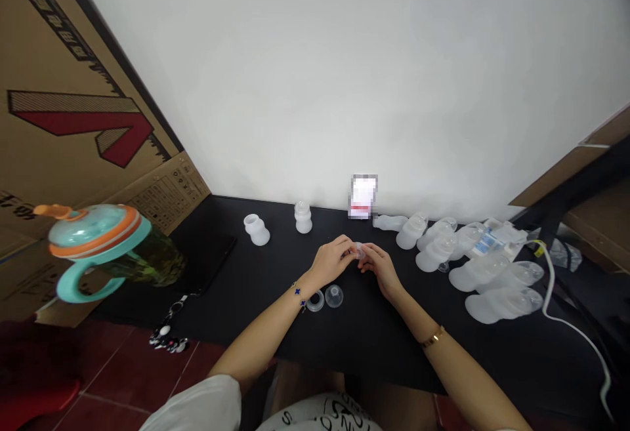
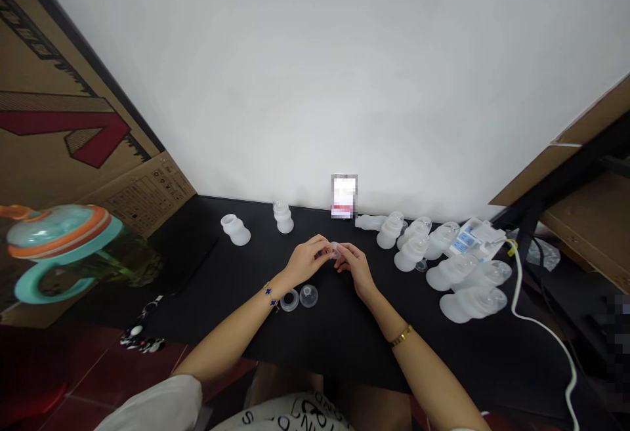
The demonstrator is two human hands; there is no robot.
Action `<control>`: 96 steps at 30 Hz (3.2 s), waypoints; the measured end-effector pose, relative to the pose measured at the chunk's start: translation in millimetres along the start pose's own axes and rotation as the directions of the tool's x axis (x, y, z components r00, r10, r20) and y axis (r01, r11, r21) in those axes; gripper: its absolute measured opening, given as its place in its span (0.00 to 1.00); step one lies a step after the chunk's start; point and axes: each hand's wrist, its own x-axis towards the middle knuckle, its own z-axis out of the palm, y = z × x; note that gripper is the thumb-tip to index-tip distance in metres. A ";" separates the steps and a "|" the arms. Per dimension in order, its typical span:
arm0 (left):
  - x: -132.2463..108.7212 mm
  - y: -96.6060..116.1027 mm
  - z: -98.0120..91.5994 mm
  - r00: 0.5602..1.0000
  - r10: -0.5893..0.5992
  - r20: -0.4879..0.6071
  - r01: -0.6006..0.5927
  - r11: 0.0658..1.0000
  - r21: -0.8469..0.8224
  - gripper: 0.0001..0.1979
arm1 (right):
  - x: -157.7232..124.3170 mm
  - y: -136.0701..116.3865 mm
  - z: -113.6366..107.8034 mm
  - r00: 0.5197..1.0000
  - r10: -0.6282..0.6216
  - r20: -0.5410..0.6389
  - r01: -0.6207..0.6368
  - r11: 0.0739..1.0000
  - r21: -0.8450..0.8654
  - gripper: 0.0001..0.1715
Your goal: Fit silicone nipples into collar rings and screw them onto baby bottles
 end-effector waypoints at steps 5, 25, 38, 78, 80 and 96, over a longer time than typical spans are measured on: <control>-0.4 1.0 -0.8 1.000 -0.009 0.014 0.009 1.000 0.022 0.06 | 1.5 2.0 -0.7 1.000 0.002 0.006 -0.002 1.000 -0.011 0.21; 1.9 -1.6 1.6 0.977 -0.211 -0.044 0.205 0.973 -0.110 0.18 | 0.0 3.3 -1.4 0.988 -0.124 -0.090 0.116 0.989 -0.089 0.21; 4.2 -4.1 -0.4 0.974 -0.227 -0.014 0.212 0.925 -0.315 0.14 | -8.6 4.5 6.1 0.941 -0.334 -0.050 0.301 0.896 -0.326 0.24; 2.4 -7.1 2.5 0.975 -0.220 0.038 0.223 0.952 -0.208 0.17 | 5.1 12.9 0.3 0.994 -0.101 -0.046 0.093 0.985 -0.147 0.25; 2.6 -6.7 1.8 0.976 -0.213 0.037 0.216 0.957 -0.193 0.17 | 4.6 11.9 0.9 0.993 -0.105 -0.044 0.096 0.982 -0.161 0.26; 2.4 -2.7 0.3 0.982 -0.188 0.028 0.190 0.975 -0.116 0.17 | 3.7 11.1 2.6 0.990 -0.141 -0.025 0.132 0.968 -0.214 0.29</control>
